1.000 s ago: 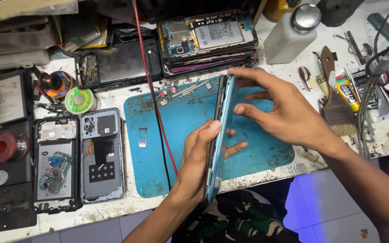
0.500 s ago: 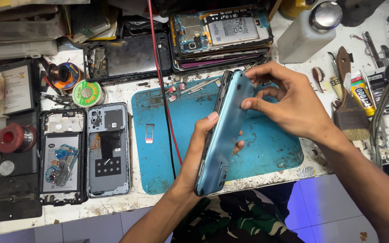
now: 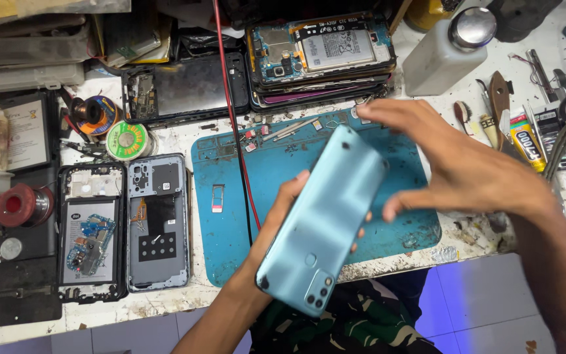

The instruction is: The person picks up a smartphone, removes its back cover, and takes out the battery. They then use a screwdriver to unscrew components from the phone's internal frame while it lies on a work mat, working on the device at a cluttered repair bench.

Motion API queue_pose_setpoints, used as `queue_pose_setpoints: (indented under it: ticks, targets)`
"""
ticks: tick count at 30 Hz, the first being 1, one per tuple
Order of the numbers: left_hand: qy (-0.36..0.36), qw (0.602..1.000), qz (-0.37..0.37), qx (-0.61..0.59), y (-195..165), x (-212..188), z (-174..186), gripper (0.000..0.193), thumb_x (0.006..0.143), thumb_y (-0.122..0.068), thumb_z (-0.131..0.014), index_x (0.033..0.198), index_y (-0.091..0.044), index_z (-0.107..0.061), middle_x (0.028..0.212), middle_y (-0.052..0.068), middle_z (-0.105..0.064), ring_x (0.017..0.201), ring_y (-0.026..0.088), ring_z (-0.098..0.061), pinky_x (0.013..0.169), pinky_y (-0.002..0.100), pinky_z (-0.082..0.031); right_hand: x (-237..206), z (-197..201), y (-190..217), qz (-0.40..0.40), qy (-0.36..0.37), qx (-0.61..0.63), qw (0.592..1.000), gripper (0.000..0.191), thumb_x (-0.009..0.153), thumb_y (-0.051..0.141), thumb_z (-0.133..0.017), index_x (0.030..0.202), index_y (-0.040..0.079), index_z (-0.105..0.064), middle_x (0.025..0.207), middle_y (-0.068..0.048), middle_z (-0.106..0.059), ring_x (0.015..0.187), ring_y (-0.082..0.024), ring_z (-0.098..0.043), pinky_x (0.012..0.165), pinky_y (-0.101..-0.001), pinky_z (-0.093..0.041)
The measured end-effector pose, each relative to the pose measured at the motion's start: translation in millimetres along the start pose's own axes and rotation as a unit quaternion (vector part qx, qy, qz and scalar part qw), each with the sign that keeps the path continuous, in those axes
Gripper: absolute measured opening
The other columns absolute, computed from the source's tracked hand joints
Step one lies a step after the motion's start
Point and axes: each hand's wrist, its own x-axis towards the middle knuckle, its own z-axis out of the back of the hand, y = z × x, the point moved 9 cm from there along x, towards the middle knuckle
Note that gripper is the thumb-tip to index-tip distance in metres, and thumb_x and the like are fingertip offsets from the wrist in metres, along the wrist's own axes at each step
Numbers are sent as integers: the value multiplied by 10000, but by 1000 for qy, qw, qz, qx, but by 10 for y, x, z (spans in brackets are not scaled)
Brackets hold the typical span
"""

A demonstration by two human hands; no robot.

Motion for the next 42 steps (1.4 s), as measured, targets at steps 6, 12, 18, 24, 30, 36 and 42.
queue_pose_setpoints:
  ticks: [6, 12, 18, 24, 30, 36, 42]
  targets:
    - [-38, 991, 128, 26, 350, -84, 162, 725, 1042, -584, -424, 1465, -9, -547, 1129, 180, -719, 895, 250, -739, 754, 358, -634, -136, -304, 228, 57, 142, -105, 983, 1170, 551, 350, -887, 1547, 123, -315, 1554, -148, -416, 1453, -355, -368, 1199, -564, -245]
    - [36, 996, 78, -1, 223, -96, 132, 881, 955, -809, -307, 1470, -107, -440, 1105, 204, -669, 683, 343, -738, 568, 453, -637, -166, -387, 1, -110, 193, -19, 975, 1259, 532, 410, -940, 1603, 257, -297, 1401, -70, -614, 1274, -301, -576, 1078, -435, -460]
    - [-47, 963, -264, -19, -250, -385, 208, 1105, 917, -817, -456, 1638, 1, -274, 1468, 217, -524, 1302, 335, -612, 1074, 521, -528, -278, -392, -105, -215, 91, 172, 957, 1256, 498, 341, -944, 1564, 226, -290, 1319, -158, -686, 1224, -302, -638, 1064, -434, -479]
    - [-88, 868, -407, 269, -285, -488, -267, 1286, 808, -297, -908, 1664, -49, 20, 1668, 182, -340, 1553, 317, -444, 1331, 460, -353, -387, -758, 42, -246, 79, 383, 887, 1192, 613, 295, -908, 1594, 160, -245, 1345, -191, -623, 1281, -330, -636, 1144, -461, -446]
    - [-116, 908, -343, 211, -342, -435, -249, 1171, 741, -208, -848, 1638, -25, -118, 1506, 190, -456, 1368, 300, -567, 1058, 430, -537, -402, -886, 167, -221, 68, 450, 862, 1236, 719, 406, -896, 1632, 136, -108, 1458, -152, -532, 1290, -318, -656, 1124, -462, -480]
    - [-120, 907, -306, 263, -418, -390, -187, 1070, 776, -180, -824, 1616, 0, -187, 1410, 169, -543, 1190, 255, -666, 991, 351, -589, -381, -392, 7, -181, 18, 182, 966, 1060, 660, 311, -924, 1533, 123, -353, 1240, -106, -756, 1156, -260, -686, 1006, -399, -535]
    - [-32, 969, -123, 214, -194, -301, -65, 993, 813, -226, -778, 1617, 18, -250, 1330, 174, -609, 987, 201, -676, 859, 303, -602, -170, 234, 329, 72, -128, -47, 988, 409, 764, 181, -895, 1076, 72, -654, 1152, -89, -678, 1086, -256, -697, 900, -366, -594]
